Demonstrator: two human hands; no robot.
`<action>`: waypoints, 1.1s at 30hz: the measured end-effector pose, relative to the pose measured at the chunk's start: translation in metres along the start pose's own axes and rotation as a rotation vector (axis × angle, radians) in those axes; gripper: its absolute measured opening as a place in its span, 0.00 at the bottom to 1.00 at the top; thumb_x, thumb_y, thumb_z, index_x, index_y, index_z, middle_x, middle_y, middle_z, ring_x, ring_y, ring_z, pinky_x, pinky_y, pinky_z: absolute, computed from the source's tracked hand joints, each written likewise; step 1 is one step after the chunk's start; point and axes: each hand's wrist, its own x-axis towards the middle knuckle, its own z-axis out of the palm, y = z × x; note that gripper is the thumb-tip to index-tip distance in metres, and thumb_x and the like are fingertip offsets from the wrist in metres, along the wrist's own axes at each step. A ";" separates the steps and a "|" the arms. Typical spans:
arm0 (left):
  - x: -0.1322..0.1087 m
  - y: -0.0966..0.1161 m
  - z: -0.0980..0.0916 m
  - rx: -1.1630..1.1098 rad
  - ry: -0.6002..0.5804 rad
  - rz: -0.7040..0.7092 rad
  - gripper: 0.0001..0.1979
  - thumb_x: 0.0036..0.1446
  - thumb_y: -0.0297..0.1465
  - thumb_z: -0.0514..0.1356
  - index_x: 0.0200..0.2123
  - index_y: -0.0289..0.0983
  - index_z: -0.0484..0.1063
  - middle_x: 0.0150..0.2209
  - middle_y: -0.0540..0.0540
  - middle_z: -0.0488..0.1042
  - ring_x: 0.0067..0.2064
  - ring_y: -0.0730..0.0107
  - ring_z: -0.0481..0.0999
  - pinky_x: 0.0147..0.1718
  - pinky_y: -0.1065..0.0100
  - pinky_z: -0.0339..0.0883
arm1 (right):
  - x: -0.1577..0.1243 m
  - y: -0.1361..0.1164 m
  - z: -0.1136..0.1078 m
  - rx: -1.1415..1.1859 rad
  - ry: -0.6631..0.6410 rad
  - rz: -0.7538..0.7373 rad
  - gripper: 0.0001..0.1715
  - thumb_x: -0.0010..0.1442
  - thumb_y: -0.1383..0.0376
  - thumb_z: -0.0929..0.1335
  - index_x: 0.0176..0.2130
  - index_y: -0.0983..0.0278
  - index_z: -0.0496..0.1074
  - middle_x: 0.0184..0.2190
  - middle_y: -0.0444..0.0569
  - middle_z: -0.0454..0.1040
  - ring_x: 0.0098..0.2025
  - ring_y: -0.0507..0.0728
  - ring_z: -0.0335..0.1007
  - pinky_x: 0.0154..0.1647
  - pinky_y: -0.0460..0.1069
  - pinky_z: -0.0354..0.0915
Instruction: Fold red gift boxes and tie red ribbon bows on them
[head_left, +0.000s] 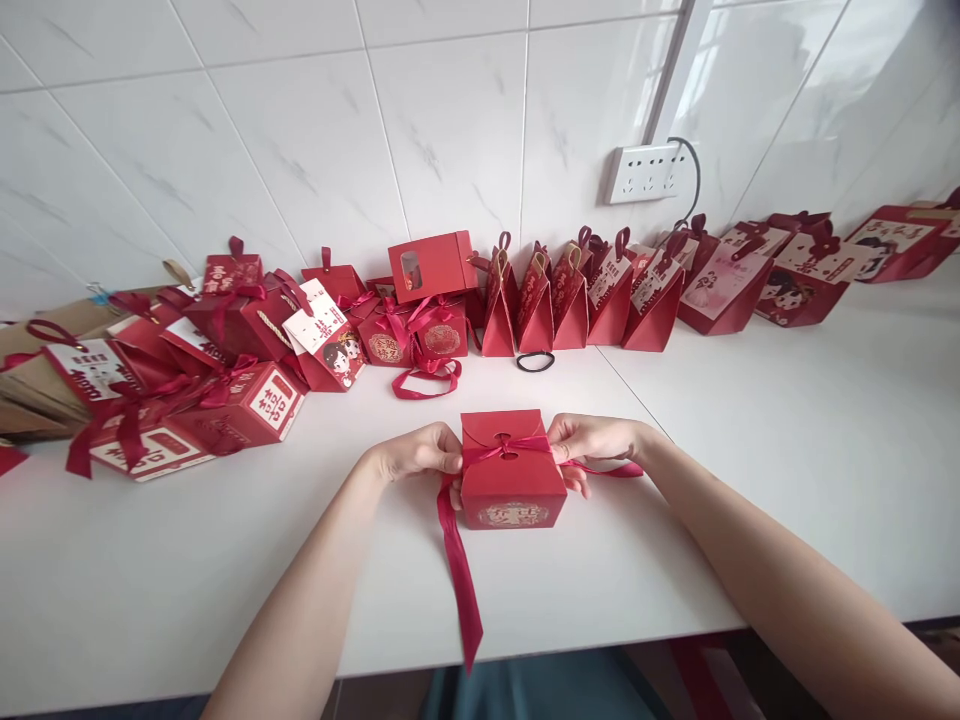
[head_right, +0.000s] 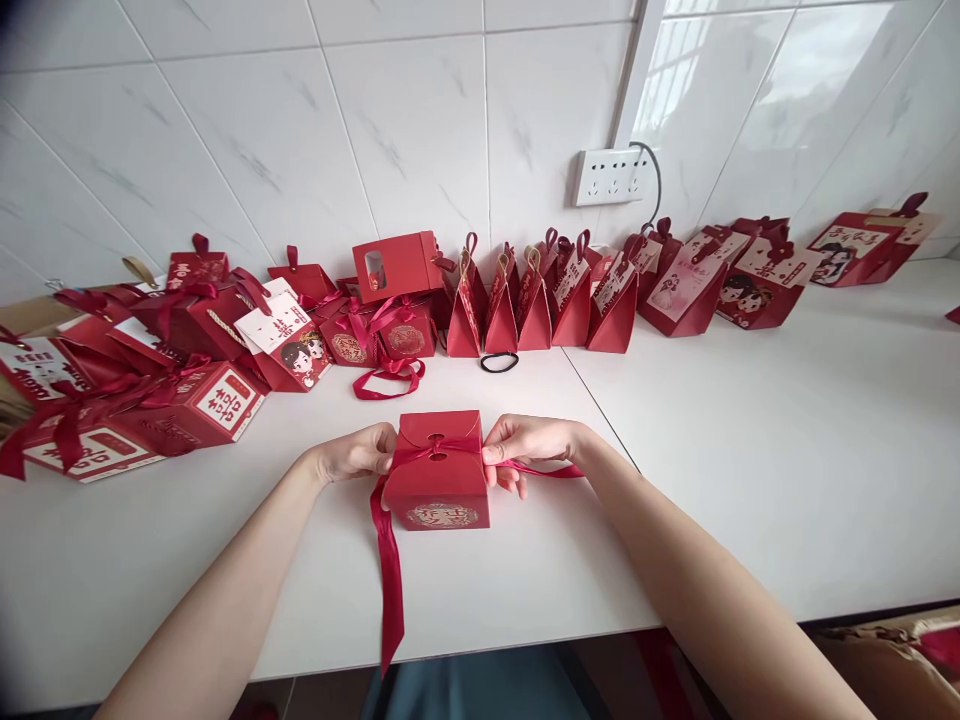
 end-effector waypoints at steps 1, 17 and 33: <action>0.001 -0.001 0.000 0.000 0.018 0.010 0.24 0.38 0.49 0.70 0.18 0.32 0.76 0.17 0.45 0.74 0.19 0.73 0.68 0.21 0.72 0.60 | 0.000 0.000 0.000 -0.001 0.002 0.003 0.28 0.47 0.48 0.75 0.17 0.68 0.68 0.12 0.41 0.66 0.16 0.49 0.65 0.16 0.44 0.69; 0.002 -0.005 -0.002 -0.004 -0.022 -0.016 0.25 0.38 0.51 0.69 0.20 0.32 0.77 0.19 0.43 0.76 0.20 0.69 0.72 0.21 0.70 0.64 | 0.000 0.000 -0.002 -0.013 -0.033 -0.016 0.28 0.50 0.49 0.74 0.17 0.68 0.66 0.12 0.38 0.60 0.17 0.48 0.65 0.19 0.44 0.72; -0.025 0.038 0.012 0.079 0.071 0.052 0.23 0.46 0.47 0.66 0.20 0.34 0.65 0.19 0.43 0.76 0.14 0.75 0.69 0.11 0.76 0.51 | -0.018 -0.033 0.016 0.086 0.068 -0.199 0.20 0.57 0.53 0.71 0.28 0.69 0.72 0.18 0.46 0.73 0.17 0.52 0.71 0.13 0.44 0.67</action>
